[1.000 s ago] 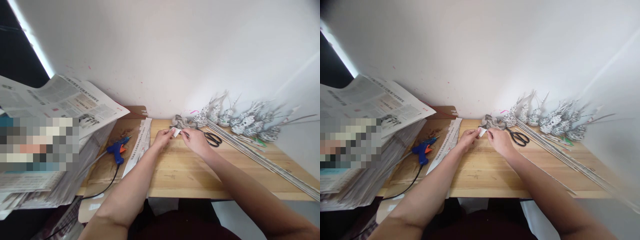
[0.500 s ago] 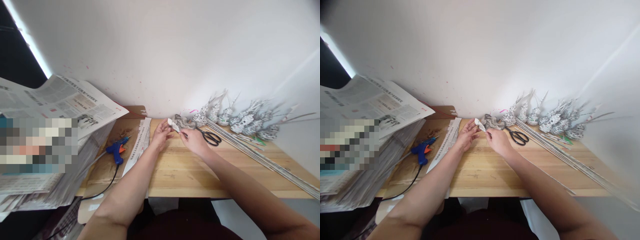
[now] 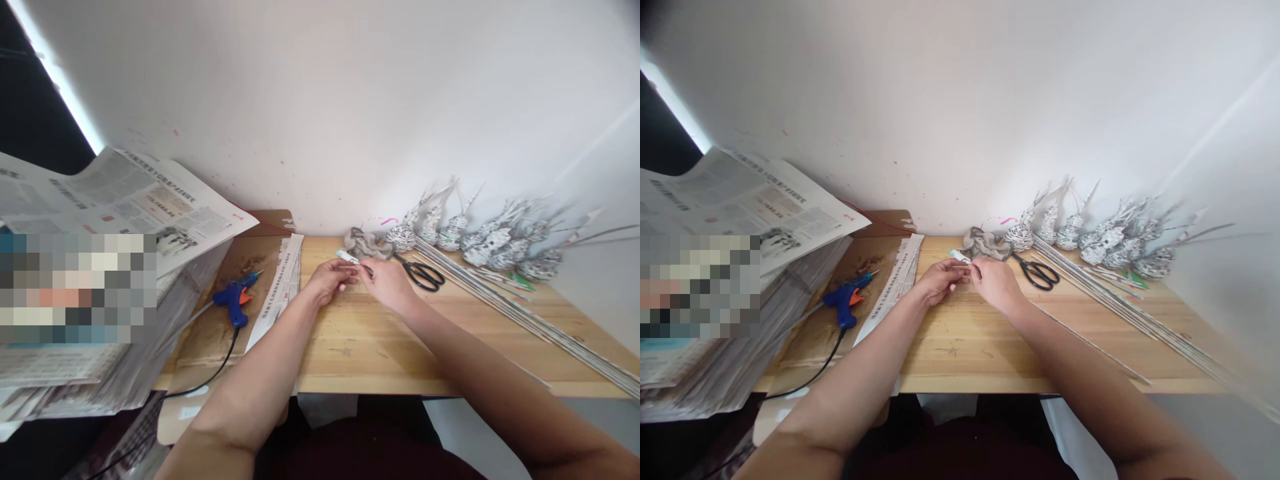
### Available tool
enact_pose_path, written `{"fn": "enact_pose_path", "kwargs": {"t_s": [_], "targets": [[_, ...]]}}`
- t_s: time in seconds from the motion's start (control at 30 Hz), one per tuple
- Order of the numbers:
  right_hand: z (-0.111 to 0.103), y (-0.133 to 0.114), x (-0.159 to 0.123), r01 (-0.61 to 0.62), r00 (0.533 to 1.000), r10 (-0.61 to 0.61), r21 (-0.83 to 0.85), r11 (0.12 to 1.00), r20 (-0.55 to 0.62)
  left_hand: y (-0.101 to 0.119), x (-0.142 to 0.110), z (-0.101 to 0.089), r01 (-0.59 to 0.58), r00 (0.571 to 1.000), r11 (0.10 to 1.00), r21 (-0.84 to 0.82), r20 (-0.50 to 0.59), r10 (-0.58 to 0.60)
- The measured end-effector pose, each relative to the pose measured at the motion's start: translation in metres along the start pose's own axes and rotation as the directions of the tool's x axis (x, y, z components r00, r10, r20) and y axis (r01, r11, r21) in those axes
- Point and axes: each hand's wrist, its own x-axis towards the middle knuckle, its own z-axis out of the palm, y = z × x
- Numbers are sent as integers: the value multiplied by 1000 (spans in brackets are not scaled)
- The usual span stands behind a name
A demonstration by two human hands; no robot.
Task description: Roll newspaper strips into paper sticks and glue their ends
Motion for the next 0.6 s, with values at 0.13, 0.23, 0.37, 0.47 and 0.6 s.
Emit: {"fn": "enact_pose_path", "kwargs": {"t_s": [0.13, 0.23, 0.37, 0.47, 0.6], "targets": [[1, -1, -1, 12, 1000, -13, -21, 1000, -7, -3, 2, 0, -50, 999, 998, -34, -23, 49], [2, -4, -1, 20, 1000, -20, -29, 999, 4, -4, 4, -1, -52, 999, 996, -75, -4, 52], [4, -8, 0, 53, 998, -54, 22, 998, 32, -5, 5, 0, -59, 998, 991, -122, -34, 55], [4, -7, 2, 60, 997, -64, 78, 995, 48, -3, 5, 0, -47, 998, 988, -148, -51, 40], [0, -2, 2, 31, 998, -36, 112, 993, 47, 0, 6, 0, -76, 994, 983, -164, -90, 62]]}}
